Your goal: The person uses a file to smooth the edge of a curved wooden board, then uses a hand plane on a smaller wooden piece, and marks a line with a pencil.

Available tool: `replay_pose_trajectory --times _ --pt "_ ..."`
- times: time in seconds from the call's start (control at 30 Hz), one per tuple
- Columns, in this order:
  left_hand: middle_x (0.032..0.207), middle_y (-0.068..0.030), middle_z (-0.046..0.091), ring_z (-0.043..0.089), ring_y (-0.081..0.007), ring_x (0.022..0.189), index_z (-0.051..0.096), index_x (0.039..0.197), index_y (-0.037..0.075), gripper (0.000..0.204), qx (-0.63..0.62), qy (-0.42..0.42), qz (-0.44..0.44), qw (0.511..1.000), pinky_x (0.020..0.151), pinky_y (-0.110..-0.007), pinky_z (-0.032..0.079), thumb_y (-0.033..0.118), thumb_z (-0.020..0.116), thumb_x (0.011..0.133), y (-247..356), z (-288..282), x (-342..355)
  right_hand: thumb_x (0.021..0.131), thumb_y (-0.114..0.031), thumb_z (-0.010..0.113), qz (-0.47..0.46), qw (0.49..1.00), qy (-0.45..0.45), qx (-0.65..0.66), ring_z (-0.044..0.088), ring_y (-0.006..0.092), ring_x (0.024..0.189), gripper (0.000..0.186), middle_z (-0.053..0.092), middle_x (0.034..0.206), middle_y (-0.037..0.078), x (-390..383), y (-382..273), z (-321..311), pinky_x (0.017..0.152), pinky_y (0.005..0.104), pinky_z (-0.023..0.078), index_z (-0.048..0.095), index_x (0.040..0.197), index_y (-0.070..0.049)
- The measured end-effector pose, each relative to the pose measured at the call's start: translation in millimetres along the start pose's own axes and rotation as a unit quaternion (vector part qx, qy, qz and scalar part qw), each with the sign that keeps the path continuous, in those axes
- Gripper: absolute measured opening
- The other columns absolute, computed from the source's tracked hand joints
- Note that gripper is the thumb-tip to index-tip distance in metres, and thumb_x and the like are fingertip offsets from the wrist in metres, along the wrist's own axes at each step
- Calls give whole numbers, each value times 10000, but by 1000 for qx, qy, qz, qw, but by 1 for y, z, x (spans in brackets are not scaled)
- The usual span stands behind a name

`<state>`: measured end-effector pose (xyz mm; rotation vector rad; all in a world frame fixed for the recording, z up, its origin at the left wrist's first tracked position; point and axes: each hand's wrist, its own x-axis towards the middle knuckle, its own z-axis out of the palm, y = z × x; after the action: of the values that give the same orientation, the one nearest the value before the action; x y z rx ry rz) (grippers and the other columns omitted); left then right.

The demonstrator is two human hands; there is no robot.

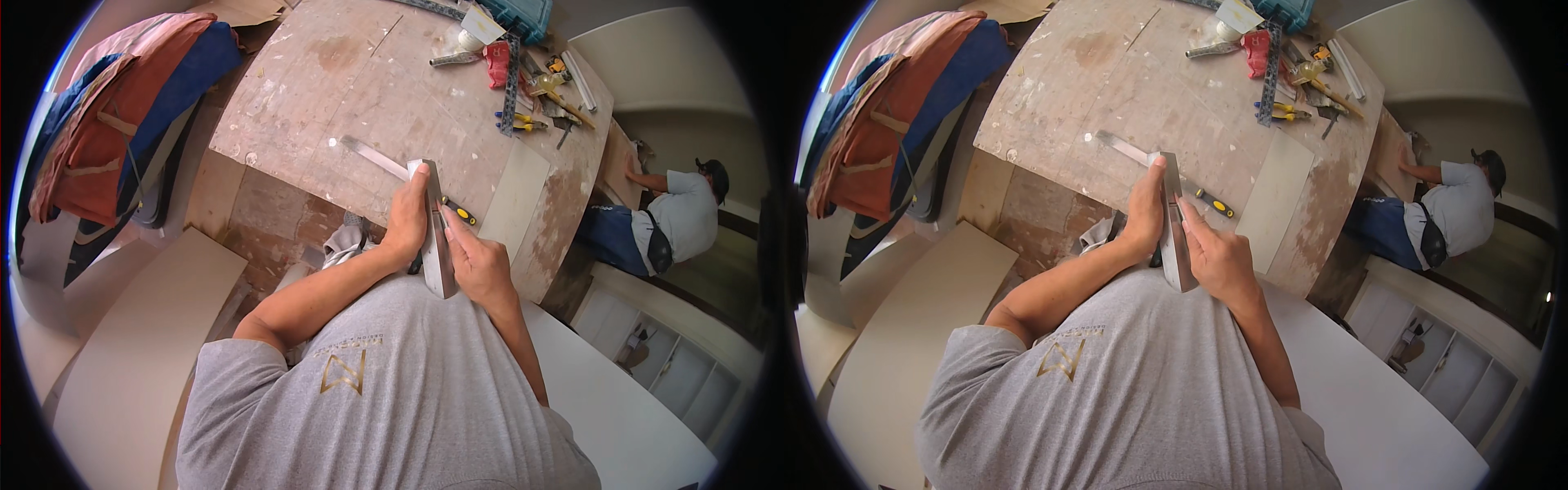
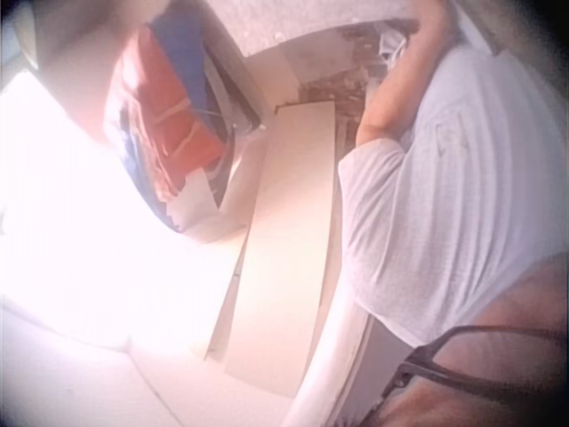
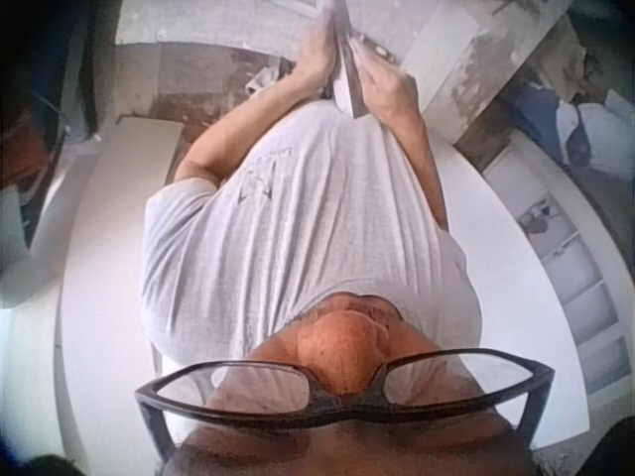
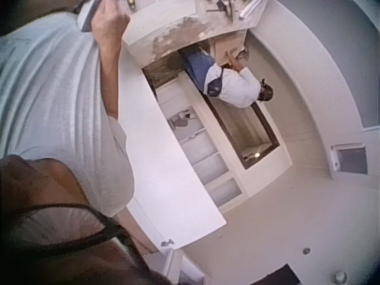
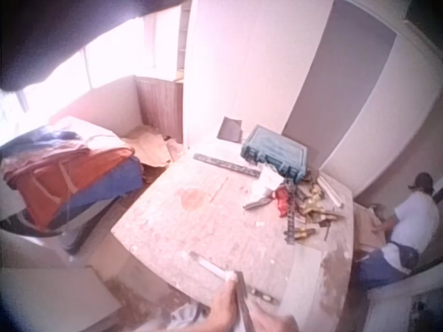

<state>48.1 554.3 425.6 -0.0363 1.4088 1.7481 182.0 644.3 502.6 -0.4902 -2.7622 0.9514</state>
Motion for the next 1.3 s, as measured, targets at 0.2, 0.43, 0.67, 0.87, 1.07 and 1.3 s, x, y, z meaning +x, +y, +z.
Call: replay_pose_trajectory --times 0.2,0.43,0.67,0.87,1.07,1.3 --pt "877 -65 629 583 -161 792 661 1045 44 656 -38 22 27 999 742 -322 493 677 495 1089 -12 6 -3 1029 -89 690 24 999 -24 -17 725 348 627 414 742 808 210 -28 -11 -10 550 435 539 689 1442 -66" --pt "853 -100 648 637 -201 751 648 1138 69 725 -43 -7 -59 997 655 -342 520 774 525 1021 1 -1 -2 1137 -165 618 169 959 0 227 529 88 549 396 566 660 14 -35 -22 -32 531 286 423 643 1509 -30" --pt "916 -101 673 653 -190 786 659 1177 83 742 -89 -6 -74 993 691 -339 535 793 525 1012 15 6 -7 1134 -221 641 242 852 -25 463 424 51 489 452 532 652 -17 -19 -18 -40 448 251 347 611 1539 -23" --pt "861 -78 680 658 -175 764 673 1124 95 678 -103 -23 -46 993 691 -319 536 747 500 1058 21 6 -12 1127 -192 637 282 813 -18 509 412 32 481 434 567 725 -3 -15 -24 -30 424 219 350 626 1532 -37" --pt "790 -59 667 654 -160 733 652 1049 91 593 -144 -34 -59 987 688 -297 529 649 463 1120 22 6 -14 1129 -179 633 278 834 -22 476 417 10 508 406 565 759 -17 -15 -20 -16 424 200 359 654 1520 -70" --pt "866 -43 628 589 -141 803 622 962 84 598 -87 8 -28 996 755 -301 491 630 450 1136 21 6 -15 1118 -140 654 250 880 -10 403 438 8 578 388 554 731 -65 -14 -19 -3 507 215 376 681 1501 -85"
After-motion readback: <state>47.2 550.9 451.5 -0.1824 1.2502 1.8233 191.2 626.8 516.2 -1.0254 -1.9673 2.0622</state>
